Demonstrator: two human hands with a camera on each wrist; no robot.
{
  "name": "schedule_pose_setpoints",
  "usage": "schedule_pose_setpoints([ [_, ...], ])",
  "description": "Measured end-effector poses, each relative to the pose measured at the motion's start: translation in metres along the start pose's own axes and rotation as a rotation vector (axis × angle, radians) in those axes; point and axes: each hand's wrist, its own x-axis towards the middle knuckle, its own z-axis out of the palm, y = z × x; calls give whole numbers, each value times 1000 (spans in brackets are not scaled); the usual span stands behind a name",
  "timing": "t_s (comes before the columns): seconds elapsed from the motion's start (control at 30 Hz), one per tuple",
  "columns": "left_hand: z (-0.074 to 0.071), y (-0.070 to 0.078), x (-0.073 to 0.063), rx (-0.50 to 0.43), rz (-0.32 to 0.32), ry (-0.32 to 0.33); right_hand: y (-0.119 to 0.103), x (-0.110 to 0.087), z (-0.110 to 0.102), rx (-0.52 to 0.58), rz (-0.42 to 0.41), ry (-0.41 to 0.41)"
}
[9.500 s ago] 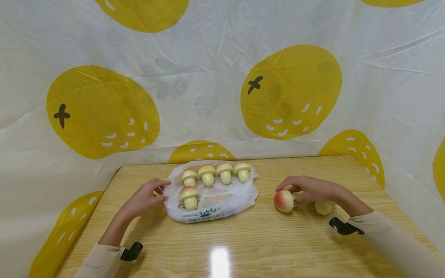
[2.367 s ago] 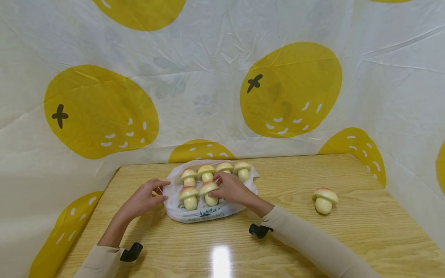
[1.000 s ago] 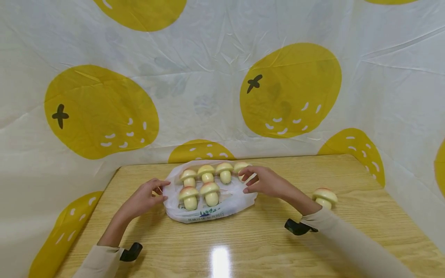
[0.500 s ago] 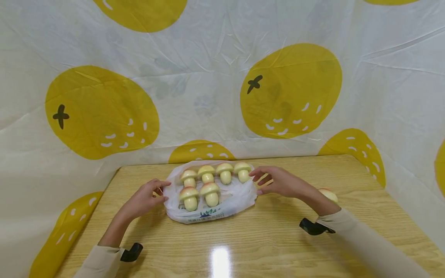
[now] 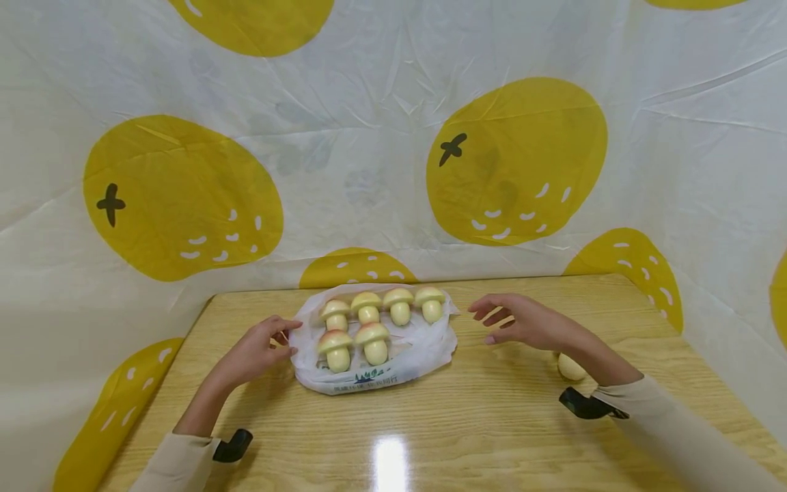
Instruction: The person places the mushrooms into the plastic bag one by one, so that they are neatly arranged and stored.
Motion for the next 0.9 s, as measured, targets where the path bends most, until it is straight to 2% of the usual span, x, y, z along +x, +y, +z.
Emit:
schedule_pose_setpoints([
  [0.4, 2, 3, 3, -9, 17, -8, 18, -30, -16, -63, 55, 49],
  [0.67, 2, 5, 2, -20, 9, -1, 30, -45, -25, -112, 17, 71],
  [0.9, 2, 3, 0, -17, -17, 3, 38, -58, -32, -134, 31, 90],
])
